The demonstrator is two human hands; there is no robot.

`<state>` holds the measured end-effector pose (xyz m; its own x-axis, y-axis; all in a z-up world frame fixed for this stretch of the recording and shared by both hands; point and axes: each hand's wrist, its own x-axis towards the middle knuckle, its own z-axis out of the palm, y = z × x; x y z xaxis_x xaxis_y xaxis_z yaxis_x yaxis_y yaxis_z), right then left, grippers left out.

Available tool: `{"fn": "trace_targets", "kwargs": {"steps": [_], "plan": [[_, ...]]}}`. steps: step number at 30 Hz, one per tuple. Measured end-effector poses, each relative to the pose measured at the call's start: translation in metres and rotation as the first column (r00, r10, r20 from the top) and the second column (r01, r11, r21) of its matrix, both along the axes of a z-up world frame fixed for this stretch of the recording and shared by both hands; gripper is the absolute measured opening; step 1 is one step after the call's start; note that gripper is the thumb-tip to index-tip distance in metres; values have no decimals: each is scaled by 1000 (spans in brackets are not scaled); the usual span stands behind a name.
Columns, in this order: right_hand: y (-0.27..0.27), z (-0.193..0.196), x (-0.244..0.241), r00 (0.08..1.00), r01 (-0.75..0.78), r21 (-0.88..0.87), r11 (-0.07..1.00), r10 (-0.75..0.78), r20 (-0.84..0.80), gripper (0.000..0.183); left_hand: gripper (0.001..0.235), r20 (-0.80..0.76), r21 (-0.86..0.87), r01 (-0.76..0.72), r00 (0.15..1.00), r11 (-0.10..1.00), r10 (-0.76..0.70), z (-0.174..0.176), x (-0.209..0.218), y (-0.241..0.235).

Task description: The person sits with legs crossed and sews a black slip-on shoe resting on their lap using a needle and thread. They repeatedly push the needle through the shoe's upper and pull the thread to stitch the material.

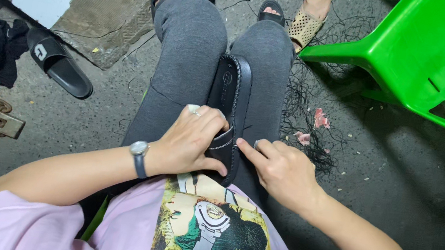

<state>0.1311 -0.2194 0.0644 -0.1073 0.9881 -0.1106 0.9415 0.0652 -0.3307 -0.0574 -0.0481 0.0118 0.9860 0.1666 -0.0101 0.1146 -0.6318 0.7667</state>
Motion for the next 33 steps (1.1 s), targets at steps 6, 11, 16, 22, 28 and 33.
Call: {"fn": "trace_targets", "kwargs": {"steps": [6, 11, 16, 22, 28, 33], "plan": [[6, -21, -17, 994, -53, 47, 997, 48, 99, 38, 81, 77, -15, -70, 995, 997, 71, -13, 9, -5], [4, -40, -21, 999, -10, 113, 994, 7, 32, 24, 81, 104, 21, -78, 992, 997, 75, -9, 9, -4], [-8, -28, -16, 916, 186, 213, 959, -91, -391, 10, 110, 178, -154, -74, 979, 985, 102, 18, 7, 21], [-53, -67, -17, 866, 322, 267, 908, -168, -471, 12, 140, -30, -520, -100, 995, 848, 99, 33, 21, 19], [-74, -55, -19, 885, 364, 305, 880, -224, -408, 14, 122, 85, -332, -40, 994, 943, 72, 42, -7, -17], [-92, -70, -18, 904, 329, 358, 874, -181, -389, 22, 114, 162, -279, 9, 986, 960, 38, 43, -27, -21]]}}
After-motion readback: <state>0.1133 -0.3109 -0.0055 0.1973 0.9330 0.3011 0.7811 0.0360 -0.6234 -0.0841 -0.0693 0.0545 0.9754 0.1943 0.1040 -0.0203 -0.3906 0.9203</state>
